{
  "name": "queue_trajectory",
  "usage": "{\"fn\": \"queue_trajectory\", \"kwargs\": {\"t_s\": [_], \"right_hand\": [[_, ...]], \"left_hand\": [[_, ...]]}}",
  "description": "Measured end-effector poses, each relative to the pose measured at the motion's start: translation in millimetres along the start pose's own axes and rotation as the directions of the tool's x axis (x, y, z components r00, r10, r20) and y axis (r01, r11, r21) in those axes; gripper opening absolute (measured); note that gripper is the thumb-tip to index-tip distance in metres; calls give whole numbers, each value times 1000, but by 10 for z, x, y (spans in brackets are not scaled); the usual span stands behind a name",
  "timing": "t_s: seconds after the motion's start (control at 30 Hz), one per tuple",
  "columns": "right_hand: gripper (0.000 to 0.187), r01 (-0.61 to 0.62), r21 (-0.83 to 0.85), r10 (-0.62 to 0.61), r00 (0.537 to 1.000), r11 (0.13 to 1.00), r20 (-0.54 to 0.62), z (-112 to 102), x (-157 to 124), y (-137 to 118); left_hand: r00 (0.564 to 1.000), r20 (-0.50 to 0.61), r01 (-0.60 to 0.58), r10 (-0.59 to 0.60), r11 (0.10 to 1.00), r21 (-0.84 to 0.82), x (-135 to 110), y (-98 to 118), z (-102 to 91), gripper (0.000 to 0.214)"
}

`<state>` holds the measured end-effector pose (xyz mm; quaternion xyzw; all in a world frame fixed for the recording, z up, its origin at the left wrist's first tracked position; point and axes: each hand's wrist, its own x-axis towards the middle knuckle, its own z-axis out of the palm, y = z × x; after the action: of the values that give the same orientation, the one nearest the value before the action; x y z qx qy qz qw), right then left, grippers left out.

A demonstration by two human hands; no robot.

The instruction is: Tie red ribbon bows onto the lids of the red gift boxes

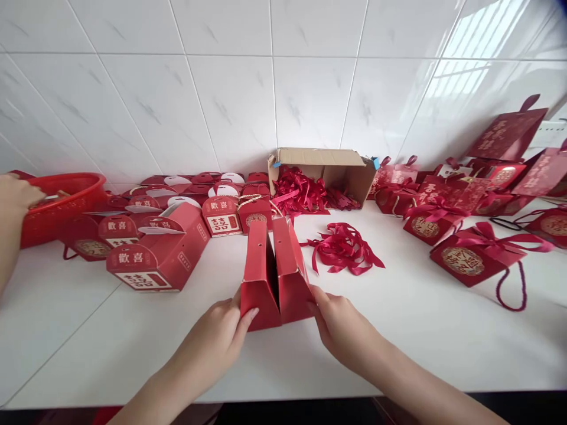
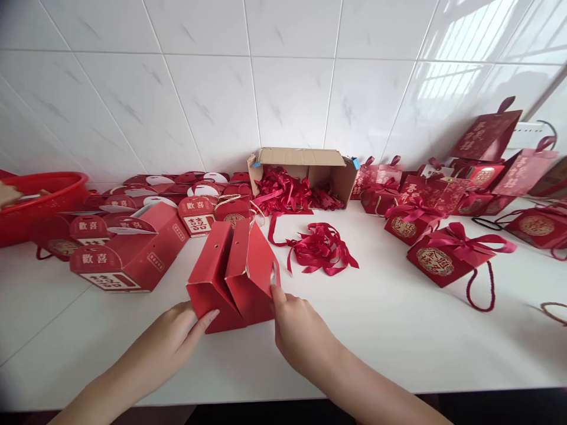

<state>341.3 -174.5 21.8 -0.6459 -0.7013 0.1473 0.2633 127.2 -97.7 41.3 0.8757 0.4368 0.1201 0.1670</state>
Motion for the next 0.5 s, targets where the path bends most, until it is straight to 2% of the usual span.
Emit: {"fn": "queue_trajectory", "kwargs": {"t_s": [0.1,0.17,0.23,0.3,0.4,0.5], "right_hand": [[37,1,3,-1,994,1000,-109,-232,169,92],[34,-71,-54,57,972,996,-229,-494,300,216],[31,-165,-81,125,922,983,-367,-797,421,397],[30,-208,-91,127,831,974,-542,-1082,509,625],[31,-276,-86,141,705,957,-695,-1362,577,1027],[32,-356,-18,238,659,934,-713,-1393,623,1469]], "left_hand": [[998,-52,-42,46,996,80,304,213,-97,37],[988,-96,-111,122,987,115,640,426,-183,33],[974,-140,-165,177,982,95,1053,677,-238,31],[945,-188,-267,267,963,29,1487,943,-225,38],[915,-208,-377,345,916,-140,2064,1301,-40,51],[920,-203,-371,336,913,-172,2481,1527,322,53]]}}
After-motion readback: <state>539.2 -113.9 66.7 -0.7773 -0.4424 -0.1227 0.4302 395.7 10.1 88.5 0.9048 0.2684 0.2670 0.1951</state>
